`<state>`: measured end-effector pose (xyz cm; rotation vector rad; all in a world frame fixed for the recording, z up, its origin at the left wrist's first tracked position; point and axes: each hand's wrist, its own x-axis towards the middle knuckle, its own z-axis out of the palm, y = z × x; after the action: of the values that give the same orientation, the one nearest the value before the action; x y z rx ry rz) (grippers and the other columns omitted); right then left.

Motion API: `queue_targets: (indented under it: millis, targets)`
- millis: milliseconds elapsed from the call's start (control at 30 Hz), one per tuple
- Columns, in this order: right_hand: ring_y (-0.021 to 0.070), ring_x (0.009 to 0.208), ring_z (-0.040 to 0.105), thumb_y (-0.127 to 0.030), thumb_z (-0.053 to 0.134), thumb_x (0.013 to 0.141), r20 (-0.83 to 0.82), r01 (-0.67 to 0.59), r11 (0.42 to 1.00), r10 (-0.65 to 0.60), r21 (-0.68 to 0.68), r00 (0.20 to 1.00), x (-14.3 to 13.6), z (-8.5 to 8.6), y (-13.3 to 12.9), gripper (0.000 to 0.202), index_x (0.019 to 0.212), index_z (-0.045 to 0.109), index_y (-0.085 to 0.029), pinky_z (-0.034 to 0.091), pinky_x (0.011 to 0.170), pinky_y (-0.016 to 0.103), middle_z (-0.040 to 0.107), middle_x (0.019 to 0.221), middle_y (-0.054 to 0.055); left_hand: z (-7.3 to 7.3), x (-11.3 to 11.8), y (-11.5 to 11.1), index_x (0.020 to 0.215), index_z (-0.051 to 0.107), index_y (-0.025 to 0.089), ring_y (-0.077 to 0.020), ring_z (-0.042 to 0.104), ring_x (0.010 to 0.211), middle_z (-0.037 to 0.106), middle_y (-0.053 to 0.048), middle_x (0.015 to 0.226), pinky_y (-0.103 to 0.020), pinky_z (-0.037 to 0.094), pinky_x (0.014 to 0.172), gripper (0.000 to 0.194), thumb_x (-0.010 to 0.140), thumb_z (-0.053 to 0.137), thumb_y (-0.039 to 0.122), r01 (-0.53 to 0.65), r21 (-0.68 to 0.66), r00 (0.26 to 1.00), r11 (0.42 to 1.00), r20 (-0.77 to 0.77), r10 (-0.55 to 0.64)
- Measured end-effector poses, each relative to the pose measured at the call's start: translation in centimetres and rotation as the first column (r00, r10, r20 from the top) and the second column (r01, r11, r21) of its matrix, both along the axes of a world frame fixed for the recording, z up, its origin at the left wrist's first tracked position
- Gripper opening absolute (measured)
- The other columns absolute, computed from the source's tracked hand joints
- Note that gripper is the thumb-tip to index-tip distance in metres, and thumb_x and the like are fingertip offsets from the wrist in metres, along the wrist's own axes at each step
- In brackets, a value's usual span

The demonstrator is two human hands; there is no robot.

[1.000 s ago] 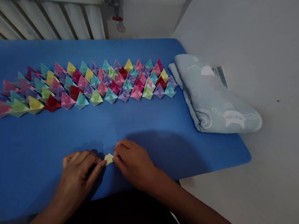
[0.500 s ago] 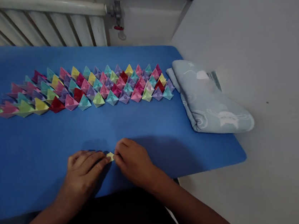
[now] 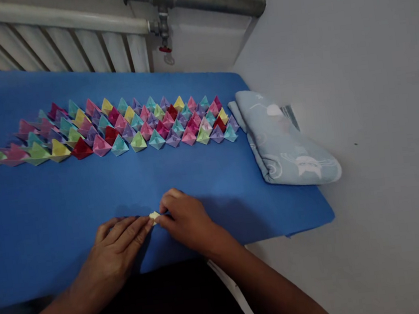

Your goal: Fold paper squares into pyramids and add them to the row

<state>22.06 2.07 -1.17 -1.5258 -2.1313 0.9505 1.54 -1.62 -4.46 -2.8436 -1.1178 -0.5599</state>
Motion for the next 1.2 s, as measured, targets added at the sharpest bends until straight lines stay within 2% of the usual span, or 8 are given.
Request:
queue_targets:
  millis: [133,367,567,767,967,1067,1200]
  targets:
    - [0.0104,0.072,0.051,-0.016,0.066,0.083,-0.004,-0.02,1.0,0.02,-0.015,1.0,0.2,0.0,0.3,0.009,0.083,0.057,-0.018,0.039,0.068,0.024,0.057,0.088,-0.001,-0.1,-0.7,-0.4,0.133,0.053,0.016,-0.0243,0.058,0.114,0.065,-0.009,0.128,-0.043,0.038,0.097,0.042,0.097,0.033,0.009,0.038,-0.039,0.999,0.999,0.026,-0.037]
    - [0.0108,0.072,0.049,-0.014,0.063,0.084,0.024,-0.062,0.998,0.062,-0.012,0.998,0.1,0.2,0.6,0.009,0.081,0.055,-0.019,0.037,0.066,0.024,0.054,0.084,-0.002,-0.5,-0.6,-1.3,0.132,0.054,0.017,-0.0248,0.056,0.118,0.064,-0.009,0.129,-0.047,0.039,0.101,0.048,0.093,0.03,0.005,-0.019,-0.032,1.0,0.999,0.01,0.02]
    - [0.0092,0.067,0.048,-0.008,0.062,0.081,-0.064,-0.028,0.997,0.024,-0.072,0.998,0.9,0.1,0.8,0.014,0.079,0.054,-0.019,0.039,0.065,0.023,0.054,0.087,-0.002,-0.4,-0.4,-1.4,0.129,0.056,0.013,-0.0261,0.057,0.115,0.062,-0.009,0.133,-0.047,0.037,0.099,0.047,0.091,0.031,0.003,-0.043,-0.022,0.999,0.999,-0.001,0.043]
    - [0.0107,0.075,0.051,-0.003,0.059,0.08,-0.018,-0.057,0.998,0.056,-0.019,0.998,0.7,0.3,0.6,0.015,0.079,0.055,-0.018,0.04,0.07,0.024,0.054,0.088,-0.001,-0.4,-0.3,-1.4,0.128,0.056,0.013,-0.0265,0.056,0.115,0.063,-0.01,0.13,-0.046,0.037,0.098,0.047,0.09,0.031,0.003,-0.037,0.004,0.999,0.999,-0.008,0.037]
    - [0.0123,0.076,0.052,-0.021,0.068,0.082,0.087,-0.028,1.0,0.028,-0.002,0.996,-0.4,0.7,0.1,0.009,0.084,0.059,-0.018,0.039,0.072,0.026,0.056,0.089,-0.001,-0.1,0.0,-1.2,0.122,0.06,0.013,-0.0255,0.059,0.108,0.067,-0.011,0.124,-0.044,0.039,0.095,0.046,0.086,0.034,0.001,-0.013,0.085,0.999,0.996,-0.042,0.016]
    - [0.0124,0.077,0.052,-0.02,0.067,0.082,0.118,-0.018,1.0,0.016,0.015,0.993,-0.7,0.7,0.1,0.009,0.083,0.058,-0.018,0.038,0.072,0.026,0.055,0.088,-0.001,0.1,0.0,-0.9,0.119,0.062,0.013,-0.0246,0.059,0.107,0.068,-0.01,0.121,-0.042,0.039,0.095,0.045,0.086,0.034,0.001,0.018,0.131,0.998,0.991,-0.069,-0.01]
    - [0.0112,0.074,0.049,-0.018,0.068,0.081,0.109,-0.045,0.999,0.044,0.01,0.993,-0.6,0.6,0.3,0.01,0.082,0.058,-0.018,0.037,0.07,0.025,0.054,0.086,-0.002,-0.1,-0.2,-1.0,0.122,0.061,0.014,-0.0237,0.058,0.108,0.067,-0.009,0.123,-0.041,0.038,0.095,0.046,0.086,0.035,0.003,0.015,0.121,0.995,0.993,-0.102,-0.002]
